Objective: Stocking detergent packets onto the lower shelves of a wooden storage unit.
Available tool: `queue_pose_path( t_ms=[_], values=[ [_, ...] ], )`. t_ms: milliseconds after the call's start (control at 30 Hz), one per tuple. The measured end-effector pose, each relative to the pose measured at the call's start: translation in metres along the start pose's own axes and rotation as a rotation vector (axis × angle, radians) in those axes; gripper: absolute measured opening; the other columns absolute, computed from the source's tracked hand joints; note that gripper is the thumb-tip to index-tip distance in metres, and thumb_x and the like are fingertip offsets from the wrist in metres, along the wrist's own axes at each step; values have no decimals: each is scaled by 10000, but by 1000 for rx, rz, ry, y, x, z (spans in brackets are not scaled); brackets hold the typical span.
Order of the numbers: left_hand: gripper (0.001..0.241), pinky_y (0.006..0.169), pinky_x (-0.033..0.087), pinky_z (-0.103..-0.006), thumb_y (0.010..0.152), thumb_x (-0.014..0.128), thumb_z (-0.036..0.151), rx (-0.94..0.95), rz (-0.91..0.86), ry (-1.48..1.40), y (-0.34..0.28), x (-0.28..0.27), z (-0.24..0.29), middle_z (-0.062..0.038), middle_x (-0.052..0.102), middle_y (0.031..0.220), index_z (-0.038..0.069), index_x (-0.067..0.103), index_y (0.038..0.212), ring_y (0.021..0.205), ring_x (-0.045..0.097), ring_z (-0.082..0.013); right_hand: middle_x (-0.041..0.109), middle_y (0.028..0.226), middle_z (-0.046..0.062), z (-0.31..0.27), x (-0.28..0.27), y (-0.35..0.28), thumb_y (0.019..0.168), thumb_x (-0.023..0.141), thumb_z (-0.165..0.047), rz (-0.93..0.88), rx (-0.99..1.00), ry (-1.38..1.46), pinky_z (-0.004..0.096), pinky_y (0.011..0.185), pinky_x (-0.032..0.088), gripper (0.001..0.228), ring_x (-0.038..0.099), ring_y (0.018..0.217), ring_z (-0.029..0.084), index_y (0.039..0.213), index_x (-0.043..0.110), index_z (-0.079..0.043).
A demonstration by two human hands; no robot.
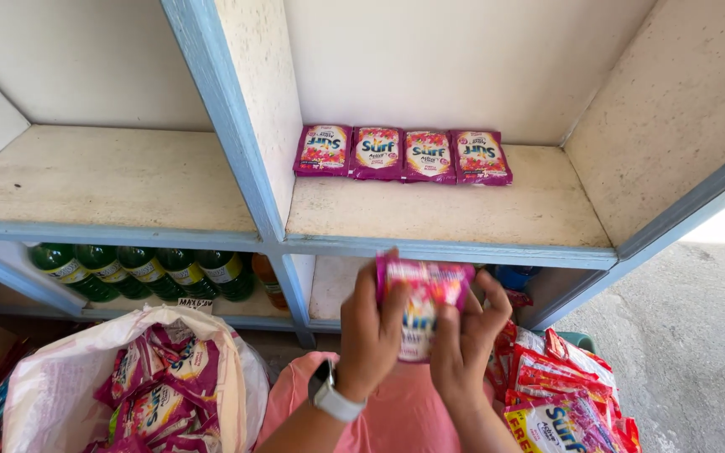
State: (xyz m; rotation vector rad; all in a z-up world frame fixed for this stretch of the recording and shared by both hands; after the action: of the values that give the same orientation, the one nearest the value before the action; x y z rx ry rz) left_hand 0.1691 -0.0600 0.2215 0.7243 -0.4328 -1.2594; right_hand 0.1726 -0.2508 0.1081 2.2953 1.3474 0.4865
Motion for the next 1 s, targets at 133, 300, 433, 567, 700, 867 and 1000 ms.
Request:
queue_pose_path(
  t_ms=[133, 300, 433, 567, 700, 867, 1000],
  values=[
    [386, 721, 567, -360, 1036, 564, 347, -466, 7, -123, 29, 21, -97, -139, 748, 924, 5, 616, 1208, 809, 713, -185, 620, 1229, 145, -40, 51, 50, 923, 656, 22, -435, 207, 261, 264, 856, 568, 721, 641, 1065, 157, 1525, 276, -93],
    [460, 810, 580, -357, 1086, 546, 388, -510, -106, -166, 83, 36, -145, -200, 759, 1066, -29, 614, 1267, 911, 712, -208, 712, 1134, 117, -6, 87, 103, 819, 748, 26, -618, 435, 106, 301, 794, 583, 664, 673, 961, 146, 1437, 525, -65],
    [850, 921, 560, -335, 853, 692, 145, -712, -202, -201, 146, 28, -154, -202, 498, 1449, 97, 207, 1551, 1168, 643, -236, 673, 1208, 70, 2, 137, 159, 843, 756, 12, -689, 387, 169, 284, 844, 579, 645, 657, 1018, 119, 1449, 549, -61],
    [747, 942, 526, -365, 740, 570, -89, -629, -300, 200, 203, 21, -225, -220, 597, 1408, 96, 507, 1461, 1201, 653, -312, 640, 1158, 42, 45, 193, 182, 852, 690, 0, -734, 670, 254, 309, 790, 603, 668, 660, 962, 138, 1477, 492, -128],
    [595, 977, 517, -367, 779, 535, -74, -572, -269, 347, 248, 13, -283, -224, 687, 1312, 59, 652, 1347, 1193, 666, -321, 644, 1190, 49, 98, 254, 210, 854, 676, 55, -792, 607, 354, 264, 813, 593, 676, 660, 990, 118, 1488, 500, -98],
    [419, 1033, 511, -429, 883, 614, 87, -613, -344, 778, 271, -4, -304, -262, 658, 1292, 6, 679, 1289, 1210, 640, -382, 614, 1174, 95, 102, 306, 212, 858, 656, 112, -856, 726, 361, 280, 787, 603, 713, 652, 935, 153, 1521, 495, -94],
    [468, 995, 512, -476, 883, 669, 172, -573, -407, 1018, 264, -5, -241, -297, 560, 1375, -31, 615, 1302, 1238, 564, -438, 636, 1237, 63, 117, 340, 208, 843, 619, 114, -872, 746, 388, 288, 741, 573, 706, 657, 943, 139, 1499, 467, -97]
  ],
)
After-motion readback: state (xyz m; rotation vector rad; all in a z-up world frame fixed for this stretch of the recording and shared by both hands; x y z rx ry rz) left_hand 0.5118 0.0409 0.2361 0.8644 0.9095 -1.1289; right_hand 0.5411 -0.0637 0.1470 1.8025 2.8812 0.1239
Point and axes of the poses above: each hand's wrist, its own y-axis towards the middle knuckle, its own x-axis out of the palm, z = x × y, the point moved 9 cm from there along y, towards the middle knuckle
